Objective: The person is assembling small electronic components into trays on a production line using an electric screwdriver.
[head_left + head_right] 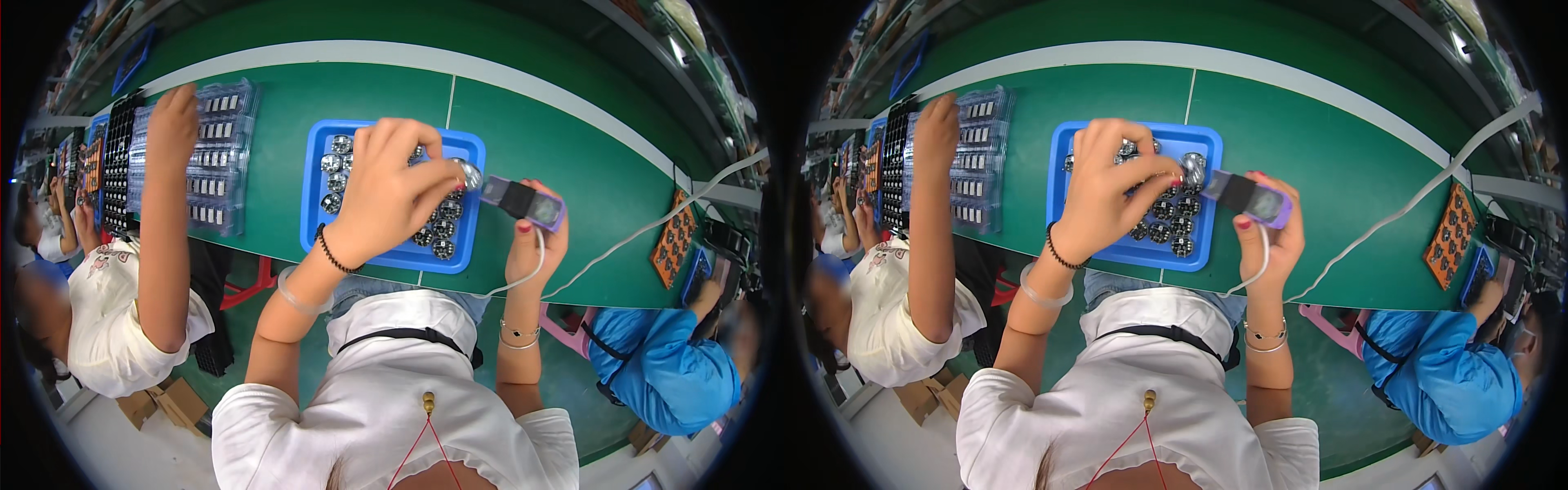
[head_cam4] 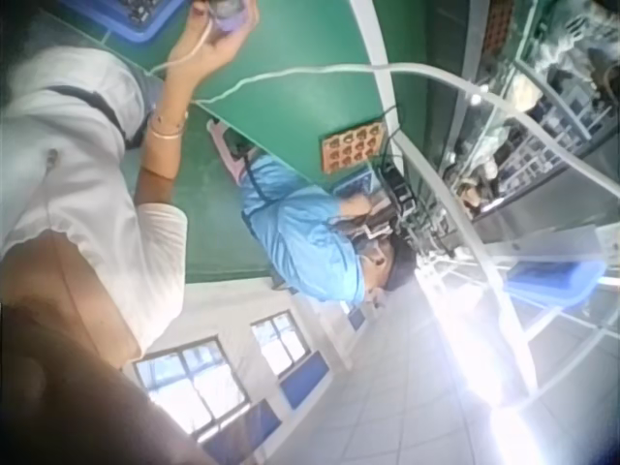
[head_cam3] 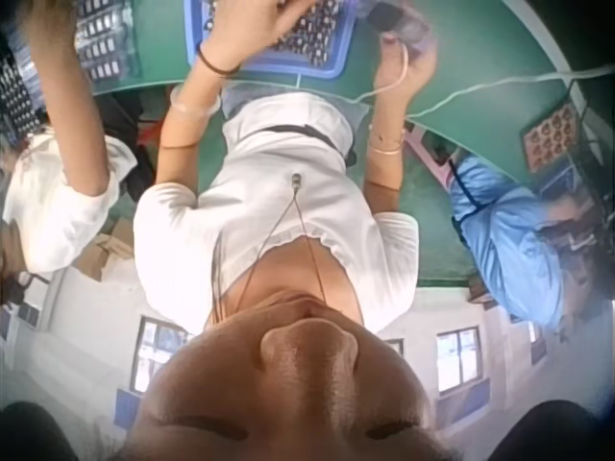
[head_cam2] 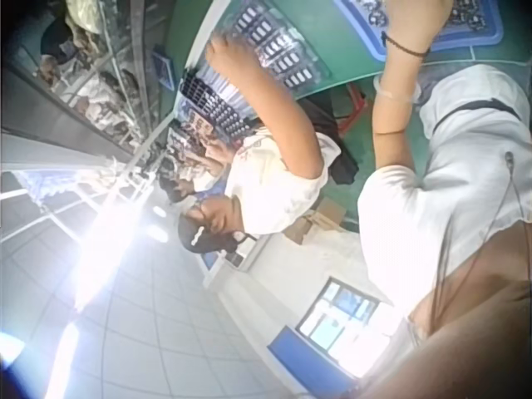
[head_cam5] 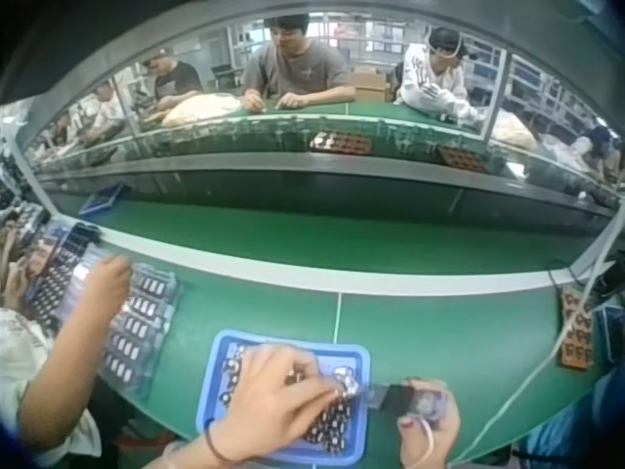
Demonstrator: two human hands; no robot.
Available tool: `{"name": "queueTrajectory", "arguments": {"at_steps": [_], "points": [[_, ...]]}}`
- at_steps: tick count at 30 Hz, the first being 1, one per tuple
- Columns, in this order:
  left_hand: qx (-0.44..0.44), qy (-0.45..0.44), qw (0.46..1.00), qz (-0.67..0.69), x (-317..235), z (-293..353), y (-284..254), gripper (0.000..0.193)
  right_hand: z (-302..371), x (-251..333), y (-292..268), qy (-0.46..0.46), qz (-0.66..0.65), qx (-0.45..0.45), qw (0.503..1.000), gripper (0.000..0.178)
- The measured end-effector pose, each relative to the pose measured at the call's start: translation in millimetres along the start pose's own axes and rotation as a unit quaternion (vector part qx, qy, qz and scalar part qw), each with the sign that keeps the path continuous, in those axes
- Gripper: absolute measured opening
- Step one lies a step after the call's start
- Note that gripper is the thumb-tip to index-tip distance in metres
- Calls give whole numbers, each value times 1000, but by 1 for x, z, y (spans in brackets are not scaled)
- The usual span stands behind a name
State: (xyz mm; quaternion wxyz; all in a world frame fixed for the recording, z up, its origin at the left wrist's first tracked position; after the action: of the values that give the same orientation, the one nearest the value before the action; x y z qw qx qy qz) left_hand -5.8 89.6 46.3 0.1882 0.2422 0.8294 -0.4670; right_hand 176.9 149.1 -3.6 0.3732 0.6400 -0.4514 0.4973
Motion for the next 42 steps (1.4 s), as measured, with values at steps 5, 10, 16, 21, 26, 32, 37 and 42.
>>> {"name": "queueTrajectory", "arguments": {"at_steps": [5,10,16,21,26,32,37,42], "points": [[-16,-44,998,-50,26,4,15,13,4,-7,-11,9,-9,-50,999,52],[-11,-64,994,-92,38,10,27,10,9,-11,-17,6,13,-37,999,54],[3,-102,994,-48,34,10,17,17,11,-10,-18,13,17,-33,999,57],[42,-92,993,-67,25,21,8,16,11,-5,-14,17,25,-24,999,55],[44,-46,995,-80,26,26,11,11,9,2,-4,2,69,41,997,46],[30,18,996,-77,4,21,1,17,4,9,6,-26,101,100,989,41],[5,42,999,-30,-11,21,-1,17,6,16,11,-68,134,129,980,41],[15,21,1000,-11,-13,20,-6,18,7,17,10,-61,130,119,982,42]]}}
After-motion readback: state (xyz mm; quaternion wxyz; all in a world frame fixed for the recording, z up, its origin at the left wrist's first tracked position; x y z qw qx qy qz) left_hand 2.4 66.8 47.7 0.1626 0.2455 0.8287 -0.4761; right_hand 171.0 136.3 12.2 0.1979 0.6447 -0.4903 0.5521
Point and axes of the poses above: each hand's wrist, its own z-axis away from the middle knuckle, its own y-axis out of the palm, x = y × z, the point moved 3 cm from there along -z, towards the middle knuckle, and after that the axes turned 5 degrees about z, right-handed, at the moved point
